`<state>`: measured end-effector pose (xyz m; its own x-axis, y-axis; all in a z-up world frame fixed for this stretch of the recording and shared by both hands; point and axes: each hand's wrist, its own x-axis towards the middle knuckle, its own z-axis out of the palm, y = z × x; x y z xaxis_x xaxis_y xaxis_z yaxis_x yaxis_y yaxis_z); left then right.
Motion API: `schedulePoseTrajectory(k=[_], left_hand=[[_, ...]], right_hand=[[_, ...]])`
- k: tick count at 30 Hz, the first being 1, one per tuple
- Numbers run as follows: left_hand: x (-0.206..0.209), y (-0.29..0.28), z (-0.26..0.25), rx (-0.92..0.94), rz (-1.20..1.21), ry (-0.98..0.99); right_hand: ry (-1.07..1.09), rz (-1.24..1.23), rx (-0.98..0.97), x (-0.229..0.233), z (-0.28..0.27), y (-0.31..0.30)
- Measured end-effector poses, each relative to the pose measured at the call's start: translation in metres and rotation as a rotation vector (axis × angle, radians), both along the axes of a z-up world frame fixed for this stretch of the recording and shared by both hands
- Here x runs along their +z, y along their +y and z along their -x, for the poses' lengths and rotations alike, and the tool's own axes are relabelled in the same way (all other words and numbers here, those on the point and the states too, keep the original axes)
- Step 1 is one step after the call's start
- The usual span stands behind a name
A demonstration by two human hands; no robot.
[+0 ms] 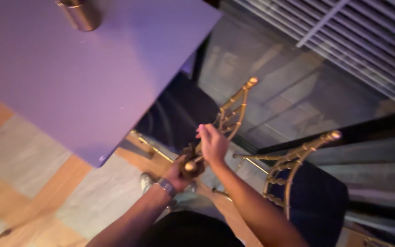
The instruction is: Wipe down the frames and seats of several bar stools and dining chairs with a cloth.
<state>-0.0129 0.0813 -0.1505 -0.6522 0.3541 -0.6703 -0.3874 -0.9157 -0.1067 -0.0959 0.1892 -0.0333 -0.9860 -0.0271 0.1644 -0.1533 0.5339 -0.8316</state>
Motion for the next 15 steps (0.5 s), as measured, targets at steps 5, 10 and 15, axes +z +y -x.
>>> schedulePoseTrajectory(k=[5,10,15], left_hand=[[-0.053,-0.005,0.022,-0.149,-0.114,-0.045],[-0.052,-0.006,0.03,-0.168,-0.003,-0.061],[-0.078,-0.009,0.043,-0.22,0.187,0.203]], right_hand=[[0.059,-0.049,0.038,0.013,0.001,-0.001],[0.059,-0.082,0.043,0.014,0.0,-0.001],[0.084,-0.154,0.021,0.007,0.0,-0.004]])
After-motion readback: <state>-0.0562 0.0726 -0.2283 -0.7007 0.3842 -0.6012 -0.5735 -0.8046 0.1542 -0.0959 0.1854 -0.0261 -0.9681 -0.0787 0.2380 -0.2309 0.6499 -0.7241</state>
